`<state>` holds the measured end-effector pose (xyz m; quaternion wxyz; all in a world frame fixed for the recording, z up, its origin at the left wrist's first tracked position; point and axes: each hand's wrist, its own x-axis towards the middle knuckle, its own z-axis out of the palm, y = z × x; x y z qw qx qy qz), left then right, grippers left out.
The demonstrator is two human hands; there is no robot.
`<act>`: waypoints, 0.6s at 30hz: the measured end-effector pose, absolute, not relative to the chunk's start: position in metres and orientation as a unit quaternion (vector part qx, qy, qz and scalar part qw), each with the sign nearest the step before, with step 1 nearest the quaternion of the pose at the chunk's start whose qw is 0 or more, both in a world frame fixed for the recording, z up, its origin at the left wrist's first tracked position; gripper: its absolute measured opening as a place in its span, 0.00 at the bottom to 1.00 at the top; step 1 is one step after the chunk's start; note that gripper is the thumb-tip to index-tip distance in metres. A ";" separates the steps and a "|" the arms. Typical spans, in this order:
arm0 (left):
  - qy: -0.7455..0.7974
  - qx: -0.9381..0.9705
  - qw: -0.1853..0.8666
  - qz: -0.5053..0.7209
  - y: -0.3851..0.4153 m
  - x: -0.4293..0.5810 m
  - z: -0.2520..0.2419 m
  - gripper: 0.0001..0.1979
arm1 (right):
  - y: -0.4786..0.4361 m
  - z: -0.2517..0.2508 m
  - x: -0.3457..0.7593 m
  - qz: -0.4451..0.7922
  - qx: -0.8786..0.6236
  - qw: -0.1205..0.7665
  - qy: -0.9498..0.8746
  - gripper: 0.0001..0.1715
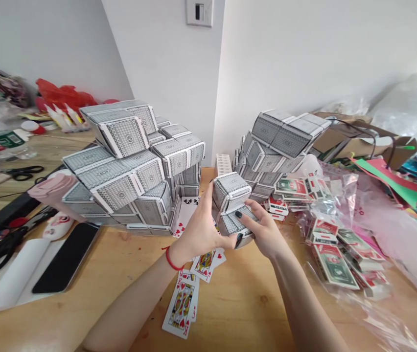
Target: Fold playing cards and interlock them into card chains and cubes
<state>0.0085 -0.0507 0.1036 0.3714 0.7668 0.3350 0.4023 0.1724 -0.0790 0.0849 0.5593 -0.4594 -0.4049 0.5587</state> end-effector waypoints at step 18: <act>0.330 0.737 0.424 0.411 -0.050 0.013 0.102 0.56 | -0.078 0.083 0.168 0.551 -0.472 0.562 -0.397 0.23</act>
